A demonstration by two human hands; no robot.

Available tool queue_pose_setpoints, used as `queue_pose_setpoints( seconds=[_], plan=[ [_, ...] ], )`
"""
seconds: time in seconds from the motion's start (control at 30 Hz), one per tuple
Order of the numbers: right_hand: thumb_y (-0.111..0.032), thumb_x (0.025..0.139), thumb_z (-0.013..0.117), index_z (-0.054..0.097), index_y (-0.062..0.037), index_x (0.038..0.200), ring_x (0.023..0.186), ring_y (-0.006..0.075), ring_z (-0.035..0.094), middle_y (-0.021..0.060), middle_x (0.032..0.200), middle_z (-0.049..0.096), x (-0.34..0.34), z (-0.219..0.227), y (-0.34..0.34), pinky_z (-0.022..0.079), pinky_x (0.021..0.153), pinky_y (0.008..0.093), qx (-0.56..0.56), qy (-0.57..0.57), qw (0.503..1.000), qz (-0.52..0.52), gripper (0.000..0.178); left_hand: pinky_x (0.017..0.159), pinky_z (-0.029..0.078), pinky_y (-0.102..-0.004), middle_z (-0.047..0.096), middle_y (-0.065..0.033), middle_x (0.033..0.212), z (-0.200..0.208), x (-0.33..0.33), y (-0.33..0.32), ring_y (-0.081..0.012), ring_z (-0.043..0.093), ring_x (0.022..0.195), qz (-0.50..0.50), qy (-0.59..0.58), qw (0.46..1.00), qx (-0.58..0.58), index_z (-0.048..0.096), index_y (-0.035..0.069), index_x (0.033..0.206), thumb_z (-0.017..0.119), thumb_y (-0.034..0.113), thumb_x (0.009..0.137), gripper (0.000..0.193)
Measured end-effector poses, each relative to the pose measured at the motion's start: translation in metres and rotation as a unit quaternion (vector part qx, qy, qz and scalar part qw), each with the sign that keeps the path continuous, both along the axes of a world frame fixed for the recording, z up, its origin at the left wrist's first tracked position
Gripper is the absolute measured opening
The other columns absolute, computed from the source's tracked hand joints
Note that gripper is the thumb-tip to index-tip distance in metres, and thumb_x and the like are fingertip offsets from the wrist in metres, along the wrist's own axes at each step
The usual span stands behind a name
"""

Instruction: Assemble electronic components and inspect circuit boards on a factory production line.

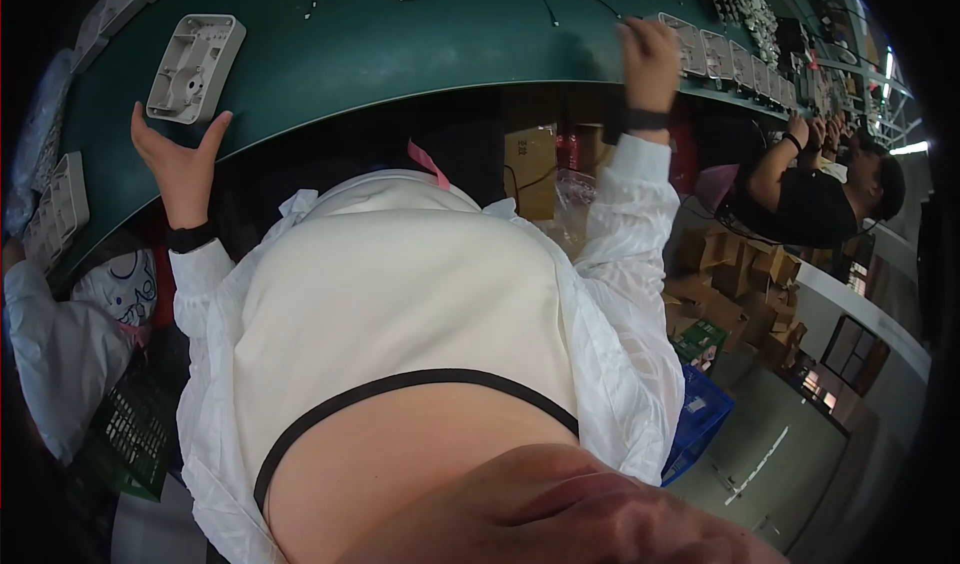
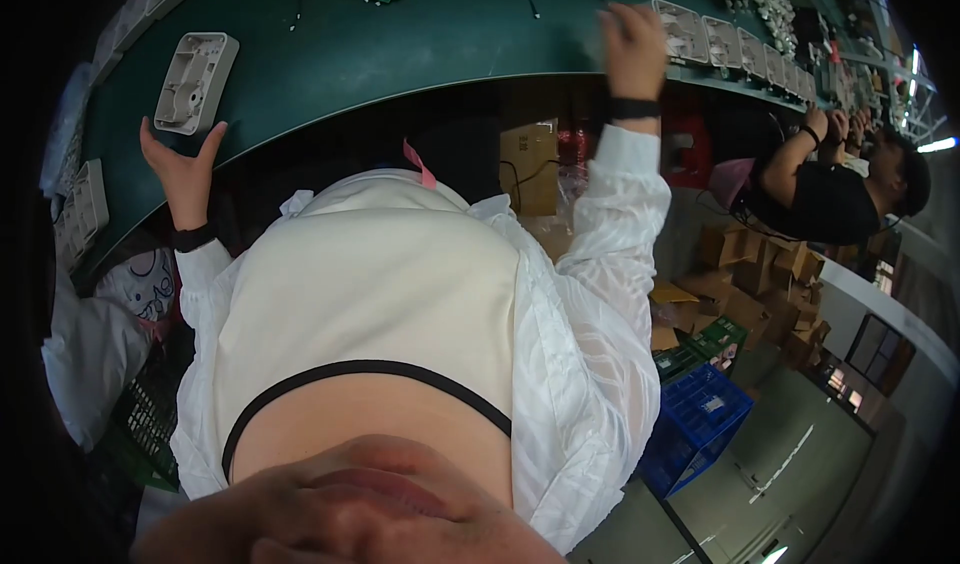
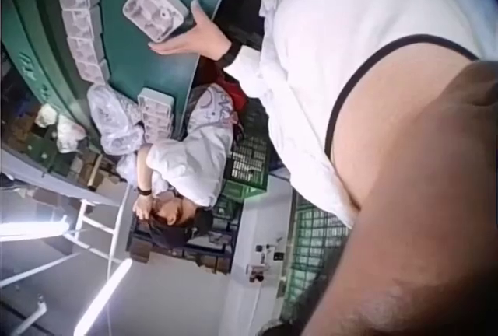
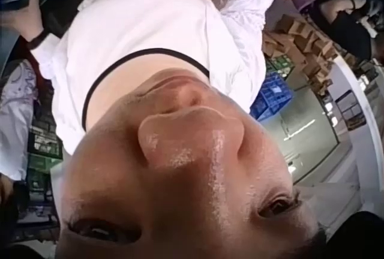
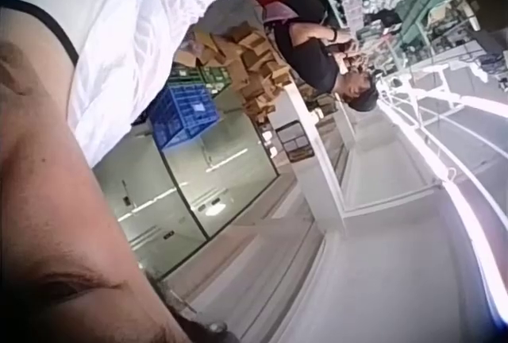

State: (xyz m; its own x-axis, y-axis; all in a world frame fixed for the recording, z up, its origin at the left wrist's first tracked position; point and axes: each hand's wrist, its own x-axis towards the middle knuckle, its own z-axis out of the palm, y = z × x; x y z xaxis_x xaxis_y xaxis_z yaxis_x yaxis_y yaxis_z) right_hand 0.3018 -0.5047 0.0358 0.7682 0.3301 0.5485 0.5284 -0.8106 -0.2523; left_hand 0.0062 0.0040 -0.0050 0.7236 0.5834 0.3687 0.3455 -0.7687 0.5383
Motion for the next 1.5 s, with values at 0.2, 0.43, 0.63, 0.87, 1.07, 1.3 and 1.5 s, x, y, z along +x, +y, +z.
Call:
queue_pose_setpoints(
  seconds=[0.2,0.43,0.63,0.87,1.07,1.3,1.5],
  plan=[
    [-0.033,0.085,0.084,0.076,-0.0033,0.106,0.091,0.0245,0.072,0.0149,0.103,0.073,0.027,-0.028,0.085,0.056,0.079,0.0366,0.004,0.263,0.964,0.046,0.037,0.12,0.031,-0.0465,0.034,-0.0311,0.154,-0.014,0.008,0.024,-0.0401,0.039,0.143,-0.033,-0.039,0.998,-0.043,0.024,-0.009,0.155,0.094,0.037,0.075,0.116],
    [-0.032,0.093,0.074,0.076,-0.0019,0.1,0.097,0.0356,0.072,0.0196,0.101,0.075,0.023,-0.025,0.127,0.058,0.087,0.0429,-0.149,0.251,0.955,-0.052,0.031,0.118,0.034,-0.0462,0.037,-0.0307,0.153,-0.001,0.009,0.017,-0.0401,0.041,0.142,-0.003,-0.066,0.995,-0.076,0.026,-0.009,0.155,0.094,0.032,0.076,0.111],
    [-0.032,0.096,0.07,0.076,-0.0023,0.101,0.104,0.0393,0.071,0.0217,0.106,0.074,0.025,-0.027,0.13,0.057,0.09,0.0469,-0.105,0.233,0.96,-0.118,0.03,0.118,0.035,-0.0461,0.04,-0.0291,0.151,0.011,0.002,-0.002,-0.0384,0.043,0.141,-0.055,-0.128,0.983,-0.119,0.027,-0.004,0.156,0.095,0.026,0.073,0.112],
    [-0.031,0.097,0.064,0.077,-0.0036,0.107,0.108,0.0385,0.071,0.0209,0.114,0.074,0.023,-0.016,0.149,0.057,0.094,0.0464,-0.161,0.217,0.946,-0.181,0.032,0.118,0.036,-0.0448,0.043,-0.0254,0.151,0.034,0.0,-0.028,-0.0365,0.044,0.142,-0.124,-0.116,0.975,-0.146,0.031,0.001,0.157,0.095,0.021,0.069,0.11],
    [-0.026,0.095,0.064,0.077,-0.0027,0.11,0.108,0.0379,0.071,0.021,0.116,0.074,0.015,0.028,0.165,0.057,0.095,0.0456,-0.265,0.251,0.924,-0.116,0.031,0.117,0.038,-0.0447,0.044,-0.0232,0.15,0.047,-0.008,-0.03,-0.037,0.046,0.14,-0.13,-0.087,0.983,-0.099,0.034,0.004,0.156,0.094,0.022,0.067,0.109],
    [-0.027,0.094,0.066,0.075,0.0004,0.105,0.088,0.0226,0.074,0.0171,0.098,0.076,0.05,0.046,0.148,0.058,0.08,0.0343,-0.195,0.433,0.88,-0.008,0.031,0.113,0.043,-0.0447,0.045,-0.022,0.148,0.053,-0.012,-0.028,-0.0379,0.049,0.135,-0.162,-0.087,0.977,-0.106,0.034,0.004,0.155,0.093,0.024,0.066,0.108],
    [-0.013,0.097,0.062,0.068,0.0026,0.107,0.092,0.0166,0.069,0.012,0.1,0.071,0.085,0.028,0.132,0.055,0.076,0.025,0.306,0.73,0.573,0.212,0.02,0.111,0.045,-0.0441,0.045,-0.0221,0.146,0.058,-0.01,-0.025,-0.0379,0.05,0.134,-0.172,-0.068,0.977,-0.104,0.033,0.003,0.155,0.093,0.021,0.066,0.108]
  ],
)
